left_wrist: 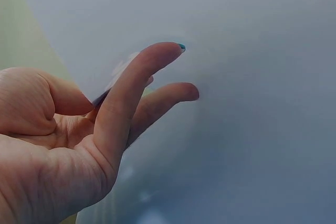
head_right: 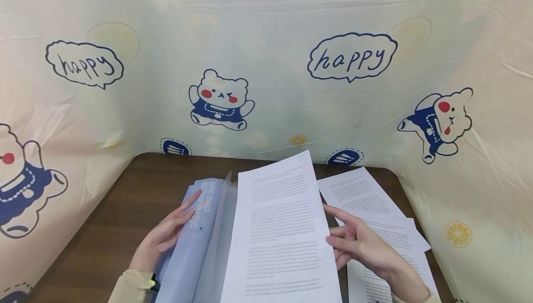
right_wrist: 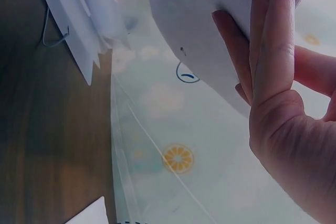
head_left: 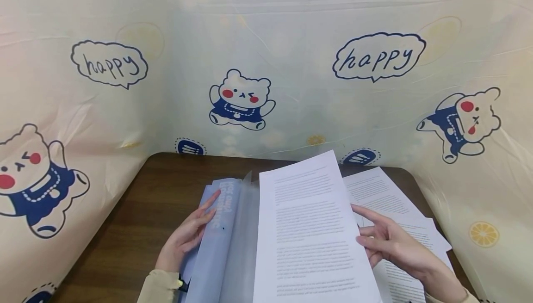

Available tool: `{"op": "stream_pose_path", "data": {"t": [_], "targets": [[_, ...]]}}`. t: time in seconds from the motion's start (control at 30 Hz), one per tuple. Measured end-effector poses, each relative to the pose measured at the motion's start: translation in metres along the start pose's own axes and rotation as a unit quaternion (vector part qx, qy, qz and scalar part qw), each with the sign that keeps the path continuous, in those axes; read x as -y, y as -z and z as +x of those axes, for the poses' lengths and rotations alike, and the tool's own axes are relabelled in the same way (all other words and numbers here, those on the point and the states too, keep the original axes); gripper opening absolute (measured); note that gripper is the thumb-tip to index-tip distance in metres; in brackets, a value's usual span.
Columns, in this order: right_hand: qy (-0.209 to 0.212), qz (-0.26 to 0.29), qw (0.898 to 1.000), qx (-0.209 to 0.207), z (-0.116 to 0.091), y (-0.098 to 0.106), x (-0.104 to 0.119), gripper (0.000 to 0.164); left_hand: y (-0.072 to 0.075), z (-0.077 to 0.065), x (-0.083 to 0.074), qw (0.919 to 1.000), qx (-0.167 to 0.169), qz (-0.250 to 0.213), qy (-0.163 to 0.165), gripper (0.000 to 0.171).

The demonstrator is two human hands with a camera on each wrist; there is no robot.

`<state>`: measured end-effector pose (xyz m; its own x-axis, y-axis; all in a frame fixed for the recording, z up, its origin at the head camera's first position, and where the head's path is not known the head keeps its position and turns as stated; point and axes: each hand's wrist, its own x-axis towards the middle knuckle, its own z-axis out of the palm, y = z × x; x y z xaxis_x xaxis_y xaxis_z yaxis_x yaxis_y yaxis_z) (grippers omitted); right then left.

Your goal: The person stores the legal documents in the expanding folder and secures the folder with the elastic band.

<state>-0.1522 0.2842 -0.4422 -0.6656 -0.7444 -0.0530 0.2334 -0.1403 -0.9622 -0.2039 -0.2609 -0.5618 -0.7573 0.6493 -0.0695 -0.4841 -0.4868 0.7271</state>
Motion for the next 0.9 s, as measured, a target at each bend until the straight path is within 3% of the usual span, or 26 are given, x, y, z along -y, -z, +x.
{"op": "stream_pose_path", "data": {"t": [0.33, 0.9], "targets": [[-0.016, -0.011, 1.000, -0.004, 0.012, -0.009, -0.006, 0.080, 0.001, 0.001, 0.001, 0.9999, 0.015, -0.005, -0.006, 0.066], [-0.041, -0.015, 0.999, -0.015, 0.033, -0.021, -0.021, 0.087, 0.001, 0.001, 0.002, 0.9996, -0.006, 0.028, -0.006, 0.067]]}}
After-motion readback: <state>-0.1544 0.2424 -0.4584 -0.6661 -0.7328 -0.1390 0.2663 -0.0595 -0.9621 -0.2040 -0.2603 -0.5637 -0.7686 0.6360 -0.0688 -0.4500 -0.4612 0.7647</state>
